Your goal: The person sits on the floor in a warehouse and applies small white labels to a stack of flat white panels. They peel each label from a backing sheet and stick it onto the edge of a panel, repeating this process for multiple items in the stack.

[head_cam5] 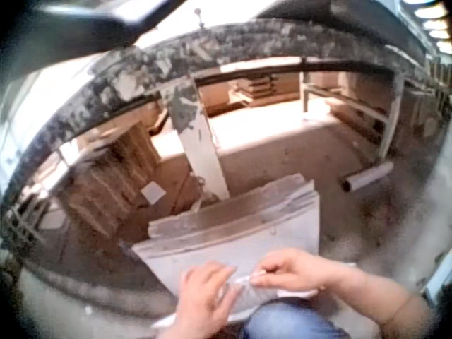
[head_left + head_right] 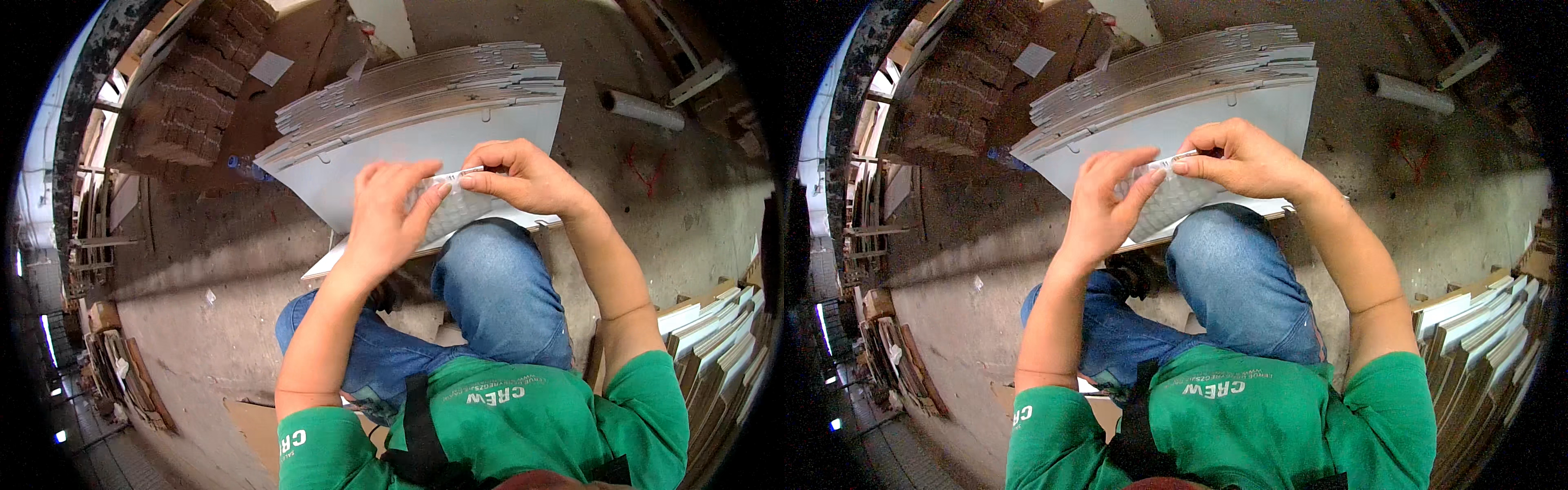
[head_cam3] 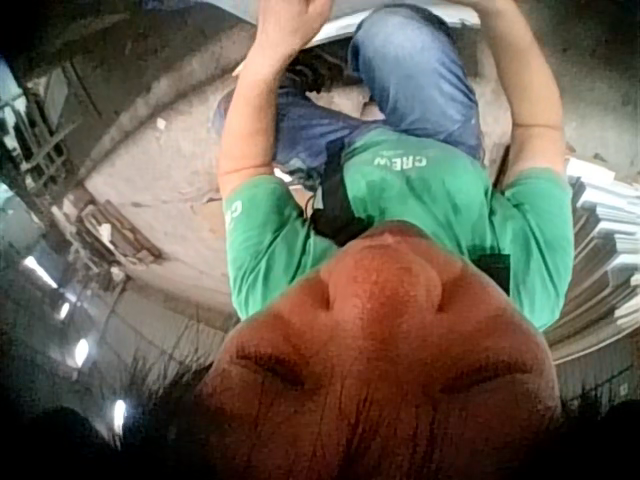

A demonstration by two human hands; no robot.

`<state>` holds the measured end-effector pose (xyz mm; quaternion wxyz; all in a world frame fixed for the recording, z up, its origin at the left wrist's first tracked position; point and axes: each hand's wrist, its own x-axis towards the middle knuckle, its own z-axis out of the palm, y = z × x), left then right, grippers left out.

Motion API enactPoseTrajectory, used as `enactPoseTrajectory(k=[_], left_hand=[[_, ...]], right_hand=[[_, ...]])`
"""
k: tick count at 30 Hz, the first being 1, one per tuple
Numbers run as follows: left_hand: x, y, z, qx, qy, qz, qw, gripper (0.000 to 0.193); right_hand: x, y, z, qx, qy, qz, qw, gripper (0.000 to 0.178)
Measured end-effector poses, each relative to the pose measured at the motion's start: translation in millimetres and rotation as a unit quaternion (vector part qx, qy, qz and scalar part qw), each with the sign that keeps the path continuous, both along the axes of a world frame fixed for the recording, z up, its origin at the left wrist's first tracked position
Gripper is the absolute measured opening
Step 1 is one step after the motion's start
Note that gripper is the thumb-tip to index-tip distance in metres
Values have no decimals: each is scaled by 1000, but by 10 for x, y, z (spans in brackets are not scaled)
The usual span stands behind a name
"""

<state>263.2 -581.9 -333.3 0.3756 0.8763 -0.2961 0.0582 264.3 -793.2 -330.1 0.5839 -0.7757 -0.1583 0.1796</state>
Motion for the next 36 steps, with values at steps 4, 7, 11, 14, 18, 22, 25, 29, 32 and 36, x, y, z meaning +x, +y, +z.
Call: enactPoseTrajectory(k=[4, 7, 11, 14, 18, 22, 25, 29, 32, 36], left_hand=[[6, 21, 89, -94, 238, -14, 967, 21], [20, 47, 74, -105, 287, -7, 952, 21], [66, 25, 20, -134, 311, 22, 941, 20], [95, 35, -21, -130, 301, 36, 944, 19], [99, 38, -117, -104, 254, 37, 961, 18], [110, 24, -133, -95, 262, 34, 960, 18], [114, 32, -131, -97, 276, 38, 956, 21], [128, 45, -153, -102, 308, 36, 945, 20], [173, 63, -215, -137, 403, 53, 903, 19], [245, 80, -343, -196, 506, 61, 838, 17]], right_hand=[[-10, -13, -4, 25, 34, 1, 999, 20], [13, -9, -43, 24, 50, 7, 998, 21], [79, -9, -10, -12, 64, 4, 998, 21], [27, 63, -10, -39, -127, -100, 986, 24], [31, 137, -11, -154, -416, -44, 895, 20], [43, 211, -6, -213, -411, 8, 886, 12], [64, 233, -15, -225, -418, 32, 880, 12], [58, 258, -82, -271, -434, 43, 858, 16], [-12, 318, -141, -311, -452, 34, 835, 18], [-59, 384, -274, -323, -450, 27, 832, 19]])
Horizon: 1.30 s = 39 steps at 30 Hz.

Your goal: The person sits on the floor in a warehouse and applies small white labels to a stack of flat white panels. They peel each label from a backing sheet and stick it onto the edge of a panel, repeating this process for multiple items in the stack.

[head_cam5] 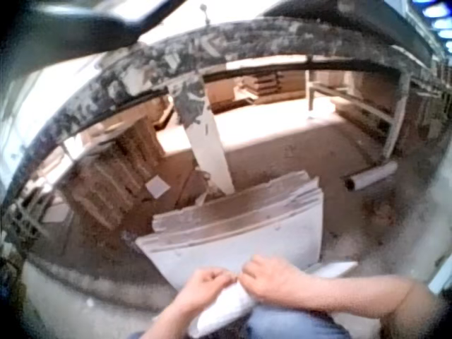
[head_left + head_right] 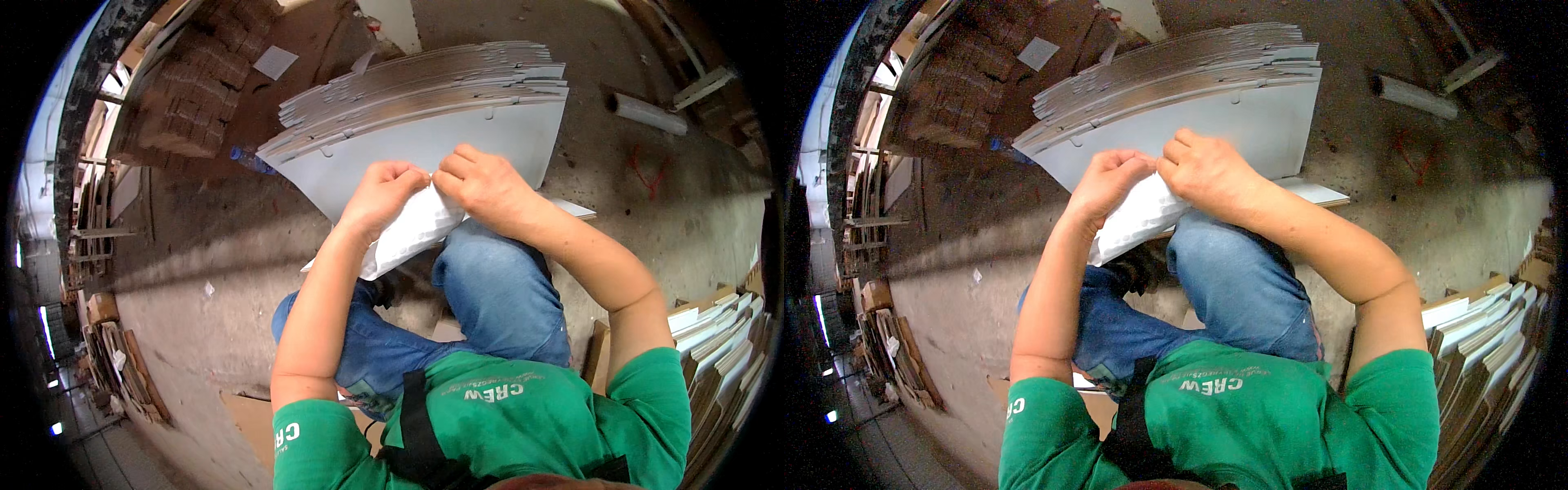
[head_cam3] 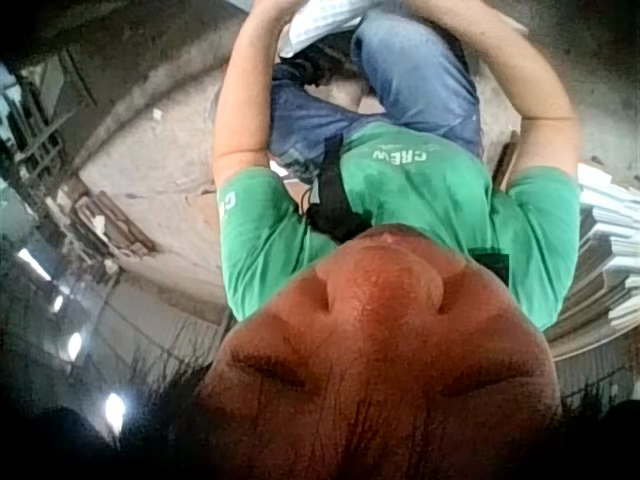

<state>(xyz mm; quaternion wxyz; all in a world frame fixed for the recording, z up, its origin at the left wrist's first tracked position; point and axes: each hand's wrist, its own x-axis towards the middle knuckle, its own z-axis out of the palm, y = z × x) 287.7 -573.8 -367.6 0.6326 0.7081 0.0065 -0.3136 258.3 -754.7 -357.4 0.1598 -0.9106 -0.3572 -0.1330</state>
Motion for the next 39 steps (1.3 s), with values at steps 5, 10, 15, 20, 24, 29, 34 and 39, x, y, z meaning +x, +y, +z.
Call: enactPoseTrajectory(k=[5, 10, 15, 20, 24, 29, 34, 39], left_hand=[[42, 9, -68, 7, 43, 26, 999, 18], [148, 222, -337, 191, -148, 63, 968, 24], [358, 707, -533, 569, -271, 20, 776, 28], [536, 1625, -1120, 634, -95, 100, 761, 35], [842, 1970, -1376, 500, -116, 181, 839, 45], [1162, 2342, -1876, 437, -209, 226, 845, 47], [1283, 2406, -1814, 637, -197, 52, 743, 37], [1089, 2544, -1340, 301, -86, 206, 927, 29]], right_hand=[[64, -75, -122, 50, 63, 23, 996, 17], [455, -618, -414, 503, 439, -110, 736, 19], [861, -1489, -1784, 340, 204, -332, 856, 14], [961, -1317, -1901, 38, 90, -307, 947, 17], [999, -1444, -2018, 25, -7, -313, 949, 20], [998, -1535, -1752, 85, 114, -390, 910, 27], [916, -1685, -1466, 461, 376, -346, 726, 26], [718, -1674, -1115, 636, 435, -299, 563, 19]])
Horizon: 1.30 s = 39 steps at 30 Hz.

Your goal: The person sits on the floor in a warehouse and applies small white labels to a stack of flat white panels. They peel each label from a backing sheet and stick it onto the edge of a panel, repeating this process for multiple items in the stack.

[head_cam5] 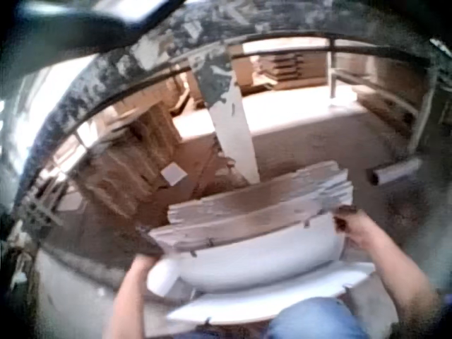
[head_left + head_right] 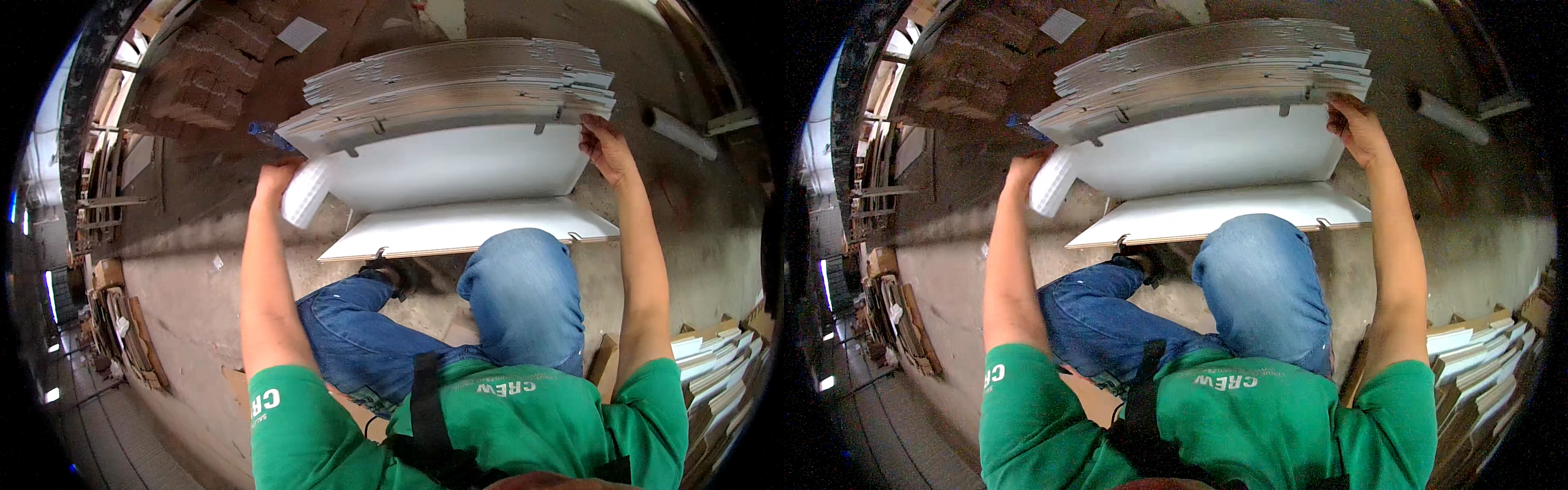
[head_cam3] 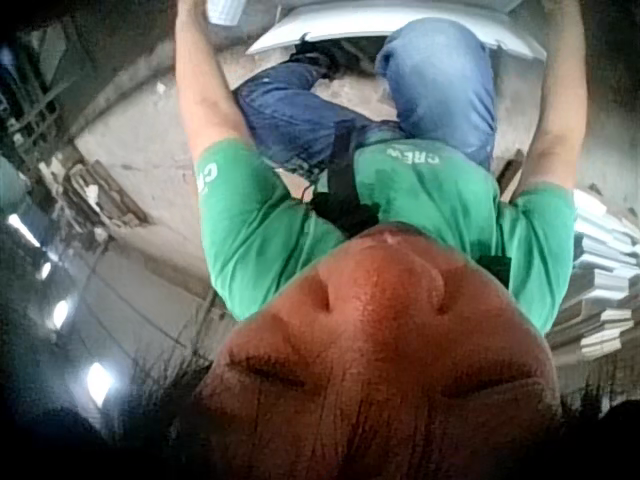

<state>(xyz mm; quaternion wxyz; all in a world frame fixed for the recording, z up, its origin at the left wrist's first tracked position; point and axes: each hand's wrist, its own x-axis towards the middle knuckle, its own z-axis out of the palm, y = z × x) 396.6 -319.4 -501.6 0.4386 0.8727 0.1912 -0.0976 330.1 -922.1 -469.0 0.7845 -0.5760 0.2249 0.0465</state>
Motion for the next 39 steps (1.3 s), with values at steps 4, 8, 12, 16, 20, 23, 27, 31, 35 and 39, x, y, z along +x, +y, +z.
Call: enactPoseTrajectory(k=[4, 8, 12, 16, 20, 23, 27, 31, 35, 39], left_hand=[[-95, -305, 598, 180, 165, -125, 962, 29], [-18, -544, 1016, 369, 274, -378, 804, 30], [154, -179, 123, 334, 49, -272, 901, 48], [235, -492, -375, 160, 35, -90, 982, 71], [171, -588, -599, 105, 6, 35, 994, 74], [58, -767, -171, 212, 50, -11, 976, 74], [36, -746, -318, -151, 3, 150, 977, 52], [-17, -428, -355, -338, -13, 208, 918, 38], [-95, -831, 58, -231, 23, 216, 948, 31], [-150, -96, 175, -118, 223, 32, 967, 27]], right_hand=[[-25, -148, 153, 15, -42, 25, 999, 26], [67, -138, 178, -37, -48, 35, 998, 34], [267, 55, -311, -411, -121, 93, 899, 33], [232, 131, -689, -570, -187, 4, 800, 24], [285, -33, -937, -663, -269, -52, 696, 23], [173, -108, -761, -644, -151, -64, 747, 24], [71, -443, -658, -561, -102, -70, 819, 24], [42, -211, -212, -181, -48, -47, 981, 15], [-97, -232, 12, -72, -69, -45, 994, 16], [31, -90, 134, -95, -113, 14, 989, 22]])
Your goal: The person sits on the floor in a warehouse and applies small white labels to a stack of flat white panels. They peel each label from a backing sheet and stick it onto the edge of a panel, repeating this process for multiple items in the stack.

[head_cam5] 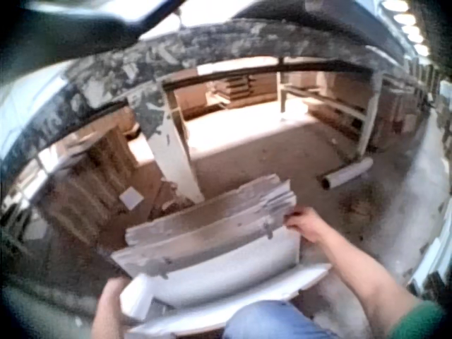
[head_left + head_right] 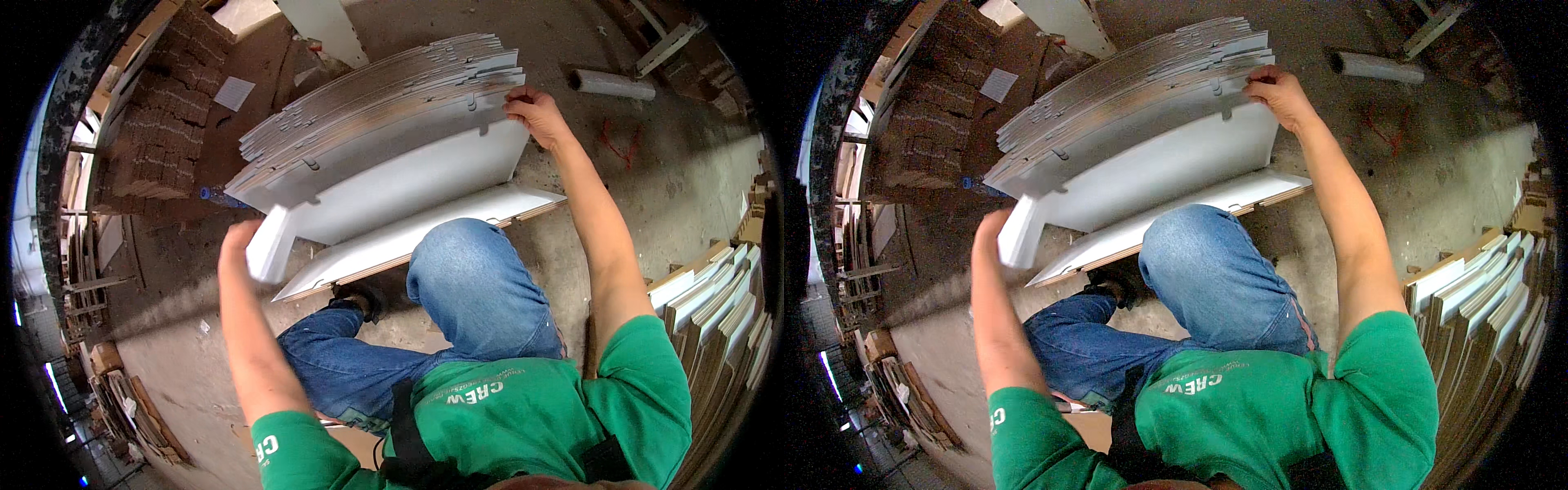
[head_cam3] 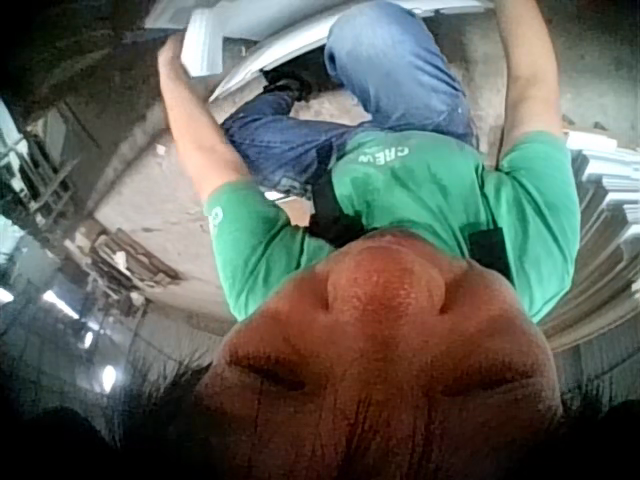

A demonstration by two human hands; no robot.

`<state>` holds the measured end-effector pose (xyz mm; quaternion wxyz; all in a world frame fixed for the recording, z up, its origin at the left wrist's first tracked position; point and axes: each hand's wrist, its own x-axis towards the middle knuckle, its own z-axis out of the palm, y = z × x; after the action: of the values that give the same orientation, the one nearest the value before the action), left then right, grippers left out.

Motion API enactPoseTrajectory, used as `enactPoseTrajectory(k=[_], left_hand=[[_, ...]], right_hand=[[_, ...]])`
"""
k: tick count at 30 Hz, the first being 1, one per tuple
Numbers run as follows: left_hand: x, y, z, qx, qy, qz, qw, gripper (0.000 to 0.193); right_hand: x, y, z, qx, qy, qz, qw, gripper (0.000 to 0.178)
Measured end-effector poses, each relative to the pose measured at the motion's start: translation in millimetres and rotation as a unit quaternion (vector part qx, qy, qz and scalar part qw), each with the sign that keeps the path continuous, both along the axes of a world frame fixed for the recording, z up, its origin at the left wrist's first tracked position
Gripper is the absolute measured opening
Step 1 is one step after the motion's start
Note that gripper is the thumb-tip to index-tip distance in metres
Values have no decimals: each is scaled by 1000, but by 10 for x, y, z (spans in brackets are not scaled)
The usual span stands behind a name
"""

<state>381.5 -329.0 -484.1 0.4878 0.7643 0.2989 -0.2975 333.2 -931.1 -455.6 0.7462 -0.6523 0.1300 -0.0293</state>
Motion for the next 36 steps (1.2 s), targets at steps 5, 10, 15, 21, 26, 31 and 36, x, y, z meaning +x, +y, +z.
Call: enactPoseTrajectory(k=[5, 10, 15, 21, 26, 31, 36], left_hand=[[-18, -659, 685, 173, -54, -285, 941, 26], [78, -746, 61, 281, -162, -192, 926, 54], [-67, -929, 161, 265, -214, -225, 913, 48], [-407, -1241, 1281, 126, -199, -191, 953, 31], [-800, -1268, 1684, 44, -361, -26, 931, 23], [-1030, -1355, 1696, -98, -444, 74, 888, 17], [-1018, -1731, 1627, -38, -449, 28, 892, 19]], right_hand=[[206, -126, -390, -350, -75, 8, 934, 22], [397, 6, -835, -492, -126, -48, 860, 19], [261, -220, -834, -569, -120, -121, 805, 25], [132, -159, -807, -701, -186, -39, 687, 36], [154, -116, -687, -725, -178, -52, 664, 38], [-95, -139, -316, -703, -63, 43, 707, 33], [-578, 24, 707, -524, 219, 368, 736, 28]])
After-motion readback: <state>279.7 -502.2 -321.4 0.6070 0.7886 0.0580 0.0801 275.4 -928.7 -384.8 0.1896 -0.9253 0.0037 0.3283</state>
